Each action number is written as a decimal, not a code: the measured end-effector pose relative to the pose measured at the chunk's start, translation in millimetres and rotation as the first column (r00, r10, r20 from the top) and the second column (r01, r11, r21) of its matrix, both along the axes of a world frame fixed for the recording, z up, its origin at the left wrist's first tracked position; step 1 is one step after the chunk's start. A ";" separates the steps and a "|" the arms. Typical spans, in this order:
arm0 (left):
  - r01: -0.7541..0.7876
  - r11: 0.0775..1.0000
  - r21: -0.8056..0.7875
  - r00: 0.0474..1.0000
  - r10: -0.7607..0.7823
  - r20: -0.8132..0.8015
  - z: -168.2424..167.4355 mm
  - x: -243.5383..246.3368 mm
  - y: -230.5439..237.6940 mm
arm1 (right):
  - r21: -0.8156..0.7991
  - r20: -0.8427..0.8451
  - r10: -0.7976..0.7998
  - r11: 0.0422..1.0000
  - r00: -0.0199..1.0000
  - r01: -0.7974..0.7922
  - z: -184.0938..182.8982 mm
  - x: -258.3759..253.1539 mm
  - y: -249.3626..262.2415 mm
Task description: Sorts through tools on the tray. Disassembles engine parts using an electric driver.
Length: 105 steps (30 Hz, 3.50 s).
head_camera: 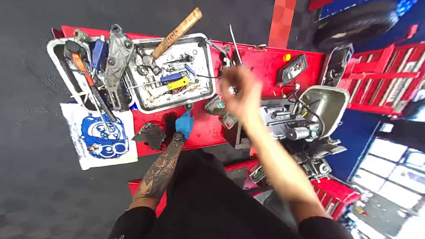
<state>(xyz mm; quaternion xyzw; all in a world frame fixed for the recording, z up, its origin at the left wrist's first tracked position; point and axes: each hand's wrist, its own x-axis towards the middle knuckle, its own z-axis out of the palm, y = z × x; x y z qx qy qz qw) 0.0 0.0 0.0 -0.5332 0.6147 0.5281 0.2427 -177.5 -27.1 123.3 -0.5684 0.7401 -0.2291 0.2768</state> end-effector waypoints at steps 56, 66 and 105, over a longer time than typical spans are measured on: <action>-0.787 0.560 -0.260 0.603 0.786 -0.134 -74.7 54.8 -21.4 | 0.647 -0.534 0.089 0.684 0.841 0.338 -234.2 -242.4 -48.8; -0.783 0.100 0.614 0.033 0.992 -0.119 -48.8 79.3 4.6 | 0.534 -0.457 0.238 0.844 0.857 0.051 -123.0 -206.2 -54.6; -0.783 0.230 0.578 0.088 0.961 -0.263 20.2 30.1 29.2 | -0.001 0.148 -0.813 0.569 0.563 0.822 -189.9 42.0 154.3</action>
